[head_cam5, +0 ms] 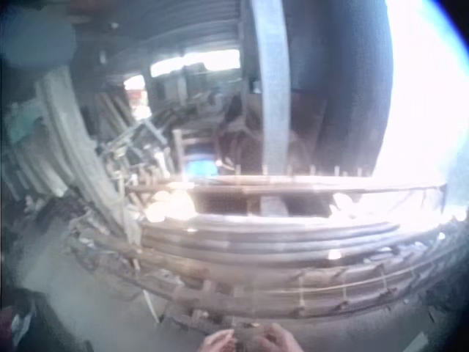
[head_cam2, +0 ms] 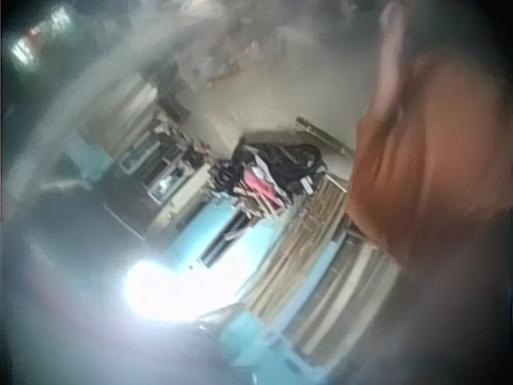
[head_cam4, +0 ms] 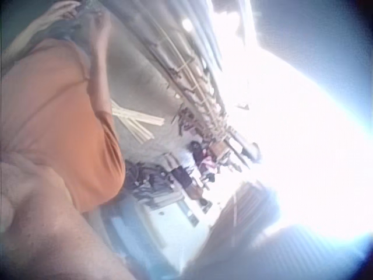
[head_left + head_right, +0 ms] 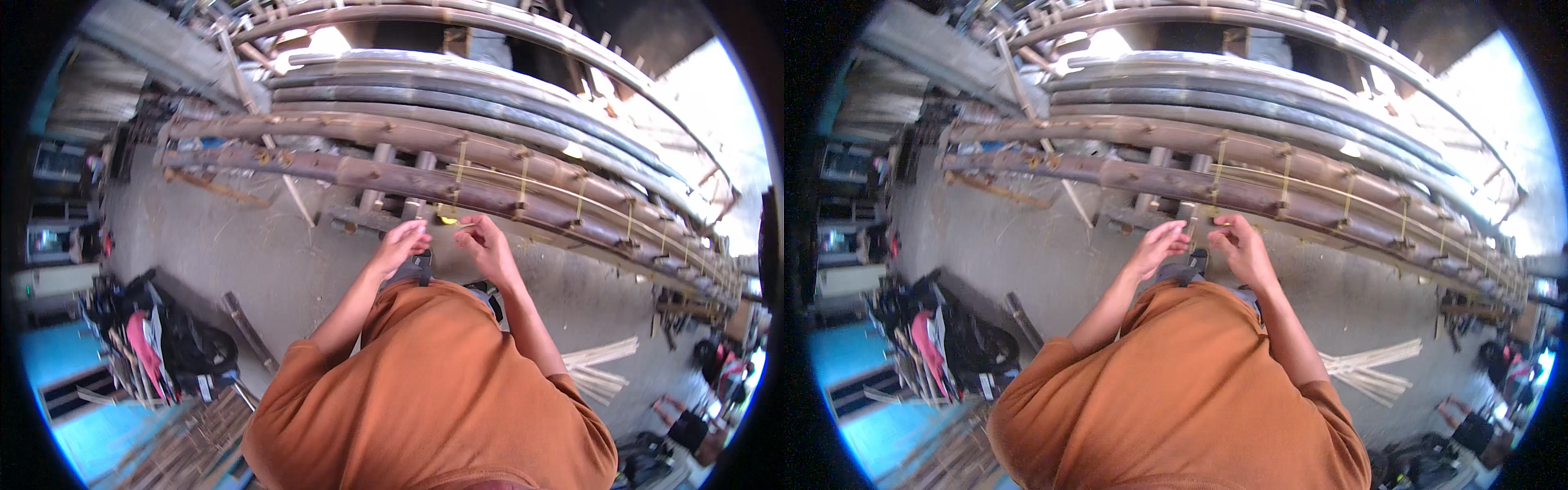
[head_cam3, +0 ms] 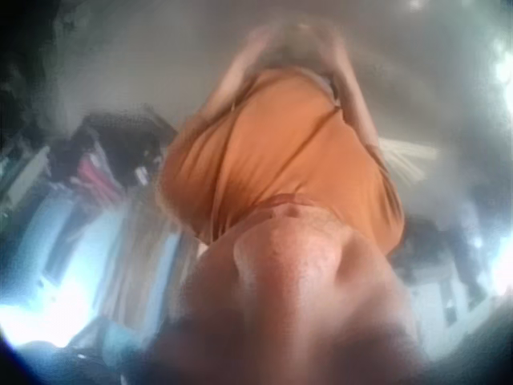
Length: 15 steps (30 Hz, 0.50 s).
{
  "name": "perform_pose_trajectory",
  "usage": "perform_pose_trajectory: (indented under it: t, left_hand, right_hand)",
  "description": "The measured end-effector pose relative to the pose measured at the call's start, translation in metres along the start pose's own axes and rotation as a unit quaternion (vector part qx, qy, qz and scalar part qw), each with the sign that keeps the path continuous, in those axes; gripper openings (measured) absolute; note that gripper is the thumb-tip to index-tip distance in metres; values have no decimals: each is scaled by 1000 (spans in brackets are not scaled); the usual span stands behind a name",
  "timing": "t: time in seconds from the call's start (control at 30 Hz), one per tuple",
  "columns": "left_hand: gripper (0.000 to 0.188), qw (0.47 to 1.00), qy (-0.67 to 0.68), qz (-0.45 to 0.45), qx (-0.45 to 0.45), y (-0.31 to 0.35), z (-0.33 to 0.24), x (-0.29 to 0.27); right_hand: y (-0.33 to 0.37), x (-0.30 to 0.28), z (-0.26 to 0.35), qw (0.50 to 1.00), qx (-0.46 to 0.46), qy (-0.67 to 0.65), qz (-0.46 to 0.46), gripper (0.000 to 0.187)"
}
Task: The person sits on the floor sorting thin wooden strips into a neat pile. They then stand up, gather the strips, and place them onto a bamboo rack, securing them with yellow string.
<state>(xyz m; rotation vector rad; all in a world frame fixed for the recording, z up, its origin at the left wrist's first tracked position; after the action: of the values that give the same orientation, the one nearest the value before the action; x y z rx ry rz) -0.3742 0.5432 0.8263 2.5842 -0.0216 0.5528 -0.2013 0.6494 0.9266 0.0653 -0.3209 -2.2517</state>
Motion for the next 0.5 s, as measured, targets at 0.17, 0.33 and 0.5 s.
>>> perform_pose_trajectory:
  t: [0.17,0.33,0.5]
  left_hand:
    - [36,990,-15,-30,137,45,-63,9]
    - [28,977,148,-91,126,78,-49,-26]
    - [27,970,196,-62,130,91,-56,-36]
  right_hand:
    - [-53,64,23,978,-27,187,91,23]
    - [-77,113,52,952,-75,220,201,21]
    - [-92,134,45,947,-69,183,254,16]
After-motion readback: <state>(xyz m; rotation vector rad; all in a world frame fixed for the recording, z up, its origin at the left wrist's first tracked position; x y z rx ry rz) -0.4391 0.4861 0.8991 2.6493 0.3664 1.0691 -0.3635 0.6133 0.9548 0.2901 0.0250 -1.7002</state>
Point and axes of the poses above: each hand's wrist, its own y-axis away from the middle knuckle, its own x-axis out of the palm, z = x × y, the point moved 7 cm from there along -y, towards the middle knuckle, and after that the axes turned 13 degrees about z, right-handed, at the moved point
